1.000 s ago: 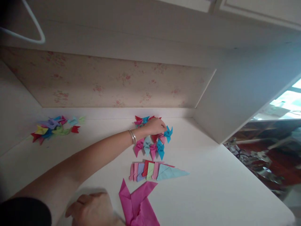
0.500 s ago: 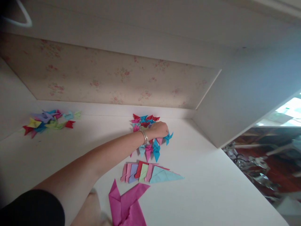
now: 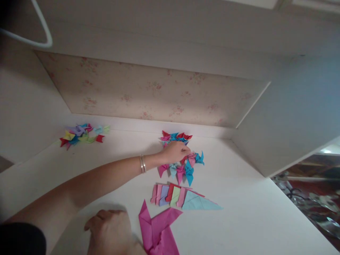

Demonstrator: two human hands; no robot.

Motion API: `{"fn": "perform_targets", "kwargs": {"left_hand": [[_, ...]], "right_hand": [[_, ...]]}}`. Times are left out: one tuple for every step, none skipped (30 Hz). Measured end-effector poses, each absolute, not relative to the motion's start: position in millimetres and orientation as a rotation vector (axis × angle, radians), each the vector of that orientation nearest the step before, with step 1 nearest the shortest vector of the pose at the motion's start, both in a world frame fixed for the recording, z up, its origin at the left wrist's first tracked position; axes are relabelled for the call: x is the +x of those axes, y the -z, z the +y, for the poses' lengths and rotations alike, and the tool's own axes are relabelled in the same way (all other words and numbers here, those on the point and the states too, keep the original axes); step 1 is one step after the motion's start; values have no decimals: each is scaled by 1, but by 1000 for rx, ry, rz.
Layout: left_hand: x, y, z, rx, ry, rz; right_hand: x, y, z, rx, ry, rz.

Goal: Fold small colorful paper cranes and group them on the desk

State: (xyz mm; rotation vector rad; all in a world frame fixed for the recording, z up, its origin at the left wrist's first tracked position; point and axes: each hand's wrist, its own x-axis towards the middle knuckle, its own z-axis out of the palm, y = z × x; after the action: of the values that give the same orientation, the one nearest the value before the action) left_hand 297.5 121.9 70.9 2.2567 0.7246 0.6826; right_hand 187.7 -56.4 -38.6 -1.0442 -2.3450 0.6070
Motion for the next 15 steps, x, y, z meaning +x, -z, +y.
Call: {"fn": "perform_targets", "kwargs": {"left_hand": [[281,-68,117,2266,-709,723],[263,-65,112,2245,-739,717],[244,-60,106,2191,-764,733],[225,-55,100,2119,-787,759],[205,-49,93,2030,-807,798],[186,-43,87,1946,-827,851],[166,-37,79,1871,-839,902],[147,-31,71,1799,-853,953],[128,-26,63,1724,-879,1014],[110,-20,55,1657,-905,1070],[92,-15,47,1591,-924,1120],[76,-11,39,1521,-925,1165],[61,-7,32,1438,-910,1201],[49,-3,27,1343,-894,1220],[38,0,23,1248,-879,1230]], "right_hand": [[189,36,-57,-1044,-629,-2329],[189,34,-58,-1053,-639,-2317],[188,32,-59,-1062,-645,-2310],[187,31,-60,-1073,-649,-2303],[186,30,-61,-1084,-651,-2298],[184,29,-62,-1096,-653,-2294],[183,29,-63,-1107,-655,-2293],[182,28,-64,-1117,-660,-2291],[181,28,-65,-1127,-667,-2288],[180,27,-65,-1137,-675,-2282],[180,26,-66,-1148,-684,-2275],[180,25,-66,-1164,-690,-2266],[180,25,-66,-1178,-690,-2260],[180,24,-65,-1186,-683,-2261],[179,23,-64,-1179,-672,-2278]]}}
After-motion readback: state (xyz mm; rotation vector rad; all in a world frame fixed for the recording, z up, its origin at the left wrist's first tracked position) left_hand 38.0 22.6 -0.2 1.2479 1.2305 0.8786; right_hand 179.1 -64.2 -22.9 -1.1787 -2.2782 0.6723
